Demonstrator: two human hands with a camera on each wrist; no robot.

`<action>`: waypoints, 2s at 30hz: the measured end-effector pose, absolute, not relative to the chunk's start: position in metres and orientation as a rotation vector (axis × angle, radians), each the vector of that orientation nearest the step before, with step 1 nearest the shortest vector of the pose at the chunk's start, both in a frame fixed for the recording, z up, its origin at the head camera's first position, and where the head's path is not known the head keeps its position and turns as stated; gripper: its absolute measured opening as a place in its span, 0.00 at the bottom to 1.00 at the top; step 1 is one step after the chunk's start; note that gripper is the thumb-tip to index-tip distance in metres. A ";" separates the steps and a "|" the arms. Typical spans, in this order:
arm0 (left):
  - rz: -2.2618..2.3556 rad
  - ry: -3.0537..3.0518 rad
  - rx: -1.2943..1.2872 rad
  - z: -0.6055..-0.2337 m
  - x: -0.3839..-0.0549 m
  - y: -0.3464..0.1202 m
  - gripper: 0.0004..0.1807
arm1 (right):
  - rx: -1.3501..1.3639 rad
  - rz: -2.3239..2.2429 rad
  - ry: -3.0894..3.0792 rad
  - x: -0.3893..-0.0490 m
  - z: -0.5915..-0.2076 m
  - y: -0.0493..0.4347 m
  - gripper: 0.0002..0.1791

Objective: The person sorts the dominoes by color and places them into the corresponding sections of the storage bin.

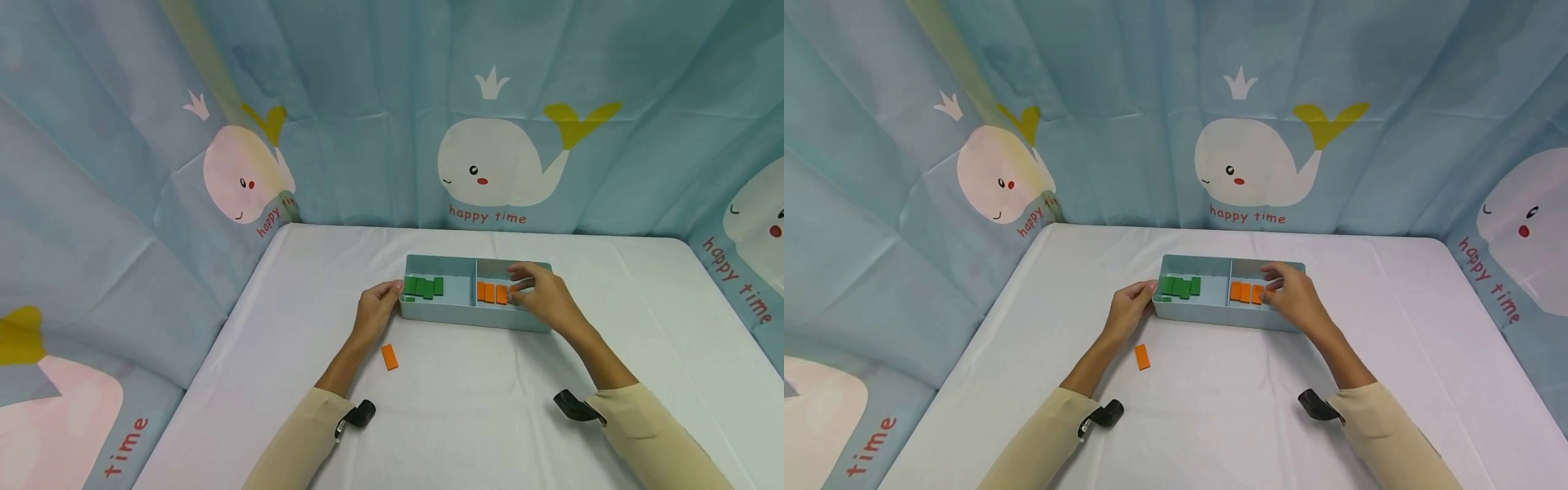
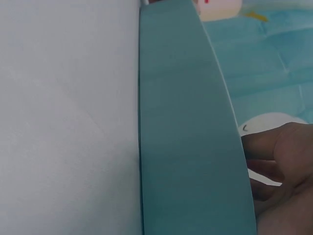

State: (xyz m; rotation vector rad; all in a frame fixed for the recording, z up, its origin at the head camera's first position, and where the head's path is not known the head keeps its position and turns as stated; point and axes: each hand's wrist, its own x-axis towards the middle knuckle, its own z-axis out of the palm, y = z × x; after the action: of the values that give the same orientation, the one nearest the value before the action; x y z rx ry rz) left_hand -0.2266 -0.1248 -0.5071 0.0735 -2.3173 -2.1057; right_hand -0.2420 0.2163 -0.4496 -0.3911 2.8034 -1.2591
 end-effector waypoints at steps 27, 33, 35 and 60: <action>-2.124 -2.311 0.091 -0.507 -0.227 -0.125 0.27 | -0.525 -1.654 2.693 -0.203 -0.446 0.179 0.24; -2.108 -2.322 0.090 -0.506 -0.227 -0.125 0.26 | -0.537 -1.637 2.650 -0.196 -0.449 0.166 0.25; -2.118 -2.317 0.084 -0.506 -0.227 -0.125 0.26 | -0.543 -1.650 2.620 -0.193 -0.452 0.162 0.25; -2.101 -2.321 0.092 -0.505 -0.226 -0.123 0.26 | -0.699 -1.604 2.364 -0.173 -0.486 0.113 0.26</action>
State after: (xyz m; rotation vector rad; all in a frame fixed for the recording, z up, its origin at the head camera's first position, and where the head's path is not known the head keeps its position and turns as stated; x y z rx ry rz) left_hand -0.2259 -0.1229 -0.5047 0.0924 -2.3212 -2.1012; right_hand -0.1727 0.1132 -0.4855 -0.6995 2.3637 -1.6042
